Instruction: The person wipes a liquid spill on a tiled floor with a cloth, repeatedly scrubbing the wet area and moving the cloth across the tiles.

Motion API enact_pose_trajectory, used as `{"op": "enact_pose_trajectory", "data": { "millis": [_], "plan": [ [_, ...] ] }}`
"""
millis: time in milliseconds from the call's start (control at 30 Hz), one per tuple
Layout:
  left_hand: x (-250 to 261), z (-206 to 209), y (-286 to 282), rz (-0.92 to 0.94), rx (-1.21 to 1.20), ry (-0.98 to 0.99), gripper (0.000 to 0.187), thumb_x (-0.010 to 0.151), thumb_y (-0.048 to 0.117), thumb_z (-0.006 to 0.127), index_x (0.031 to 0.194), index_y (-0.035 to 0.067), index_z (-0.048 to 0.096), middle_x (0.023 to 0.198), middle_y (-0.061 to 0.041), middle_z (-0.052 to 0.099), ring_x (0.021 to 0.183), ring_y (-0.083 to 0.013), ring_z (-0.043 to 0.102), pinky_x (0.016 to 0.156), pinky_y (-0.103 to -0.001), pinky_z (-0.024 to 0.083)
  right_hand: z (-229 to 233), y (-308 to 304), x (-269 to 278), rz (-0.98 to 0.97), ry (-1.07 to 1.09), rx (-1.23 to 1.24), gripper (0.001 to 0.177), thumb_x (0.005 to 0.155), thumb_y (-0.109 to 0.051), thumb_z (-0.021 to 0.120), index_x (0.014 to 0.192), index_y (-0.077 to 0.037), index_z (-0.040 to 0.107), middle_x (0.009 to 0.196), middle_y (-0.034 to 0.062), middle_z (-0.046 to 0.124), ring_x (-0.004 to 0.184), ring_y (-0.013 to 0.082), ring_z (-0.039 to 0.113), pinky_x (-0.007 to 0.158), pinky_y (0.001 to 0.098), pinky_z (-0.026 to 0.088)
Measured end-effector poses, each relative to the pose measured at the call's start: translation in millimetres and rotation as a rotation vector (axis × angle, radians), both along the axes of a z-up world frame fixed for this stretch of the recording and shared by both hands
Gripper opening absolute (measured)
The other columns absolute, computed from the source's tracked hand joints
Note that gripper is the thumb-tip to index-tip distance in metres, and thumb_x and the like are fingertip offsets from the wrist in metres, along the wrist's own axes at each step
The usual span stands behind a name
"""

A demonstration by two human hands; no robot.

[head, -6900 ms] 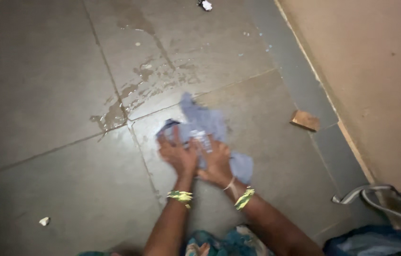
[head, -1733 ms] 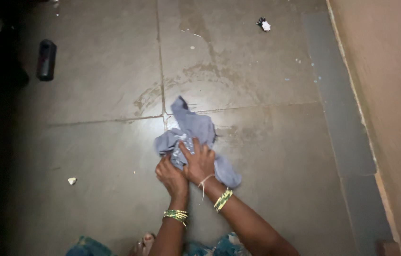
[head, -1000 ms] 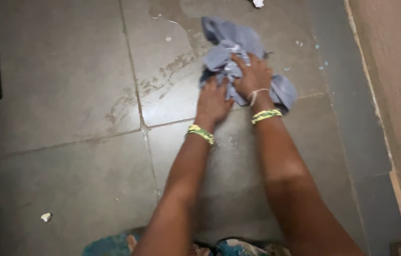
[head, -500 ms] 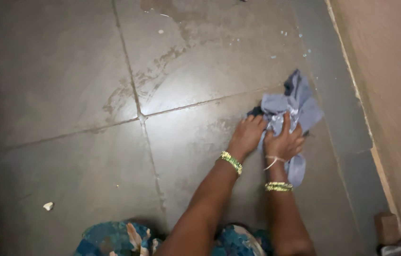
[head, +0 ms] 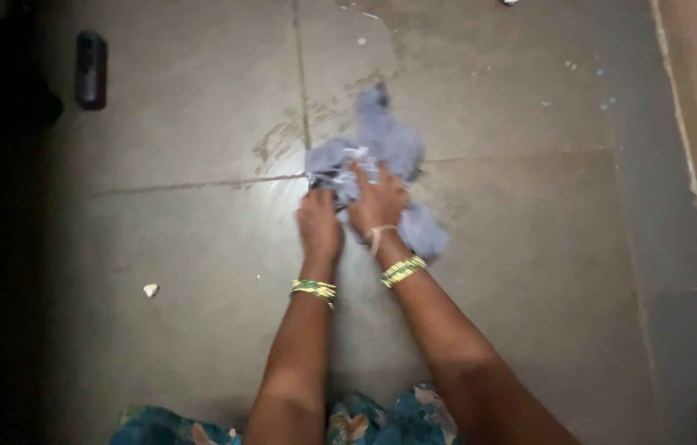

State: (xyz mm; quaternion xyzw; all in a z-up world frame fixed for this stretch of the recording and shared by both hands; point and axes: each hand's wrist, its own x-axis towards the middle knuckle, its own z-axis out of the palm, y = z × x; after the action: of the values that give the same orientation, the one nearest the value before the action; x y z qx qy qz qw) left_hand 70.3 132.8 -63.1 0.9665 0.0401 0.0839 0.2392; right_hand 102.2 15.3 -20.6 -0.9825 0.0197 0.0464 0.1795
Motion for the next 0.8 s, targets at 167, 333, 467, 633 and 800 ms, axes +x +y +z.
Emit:
{"op": "enact_pose_trajectory", "data": {
  "millis": [167,333,467,633,800],
  "plan": [
    [-71,10,38,0.559,-0.036,-0.004,0.042,0.076,0.0,0.072,0.117,0.006,0.062,0.117,-0.014,0.063,0.116,-0.0388,0.055,0.095,-0.051,0.043,19,84,-11,0.497,0.134,-0.017,0.078,0.077,-0.014,0.071,0.146,-0.044,0.05,0.157,0.0142,0.036,0.136,0.0377,0.04,0.106,0.0531,0.036],
    [-122,10,5,0.848,-0.146,-0.102,0.045,0.077,0.0,0.072,0.12,-0.001,0.057,0.121,-0.02,0.058,0.117,-0.0421,0.051,0.102,-0.054,0.04,48,80,-53,0.793,0.146,-0.026,0.086,0.071,-0.02,0.078,0.149,-0.042,0.049,0.155,0.0117,0.041,0.132,0.0358,0.045,0.101,0.0505,0.042],
    [-112,8,-42,0.762,-0.208,-0.048,0.055,0.074,-0.003,0.069,0.127,-0.005,0.054,0.125,-0.027,0.054,0.116,-0.0463,0.049,0.1,-0.055,0.039,50,41,-38,0.756,0.168,-0.022,0.083,0.067,-0.025,0.082,0.142,-0.045,0.052,0.153,0.0077,0.044,0.131,0.0329,0.046,0.1,0.0512,0.042],
    [-56,2,-85,0.326,-0.265,-0.135,0.059,0.073,-0.003,0.067,0.131,-0.003,0.053,0.127,-0.027,0.055,0.118,-0.0466,0.049,0.101,-0.056,0.04,21,-35,23,0.535,-0.05,-0.089,0.067,0.081,-0.017,0.076,0.139,-0.047,0.063,0.151,0.0021,0.054,0.131,0.0287,0.053,0.101,0.0523,0.045],
    [17,-4,-145,-0.141,-0.32,-0.05,0.059,0.08,-0.002,0.062,0.139,0.005,0.058,0.137,-0.023,0.056,0.123,-0.0429,0.051,0.103,-0.051,0.043,28,-150,67,0.192,-0.06,-0.138,0.069,0.07,-0.024,0.081,0.135,-0.04,0.063,0.148,0.0108,0.053,0.127,0.0373,0.054,0.102,0.0535,0.044]
  ]
}}
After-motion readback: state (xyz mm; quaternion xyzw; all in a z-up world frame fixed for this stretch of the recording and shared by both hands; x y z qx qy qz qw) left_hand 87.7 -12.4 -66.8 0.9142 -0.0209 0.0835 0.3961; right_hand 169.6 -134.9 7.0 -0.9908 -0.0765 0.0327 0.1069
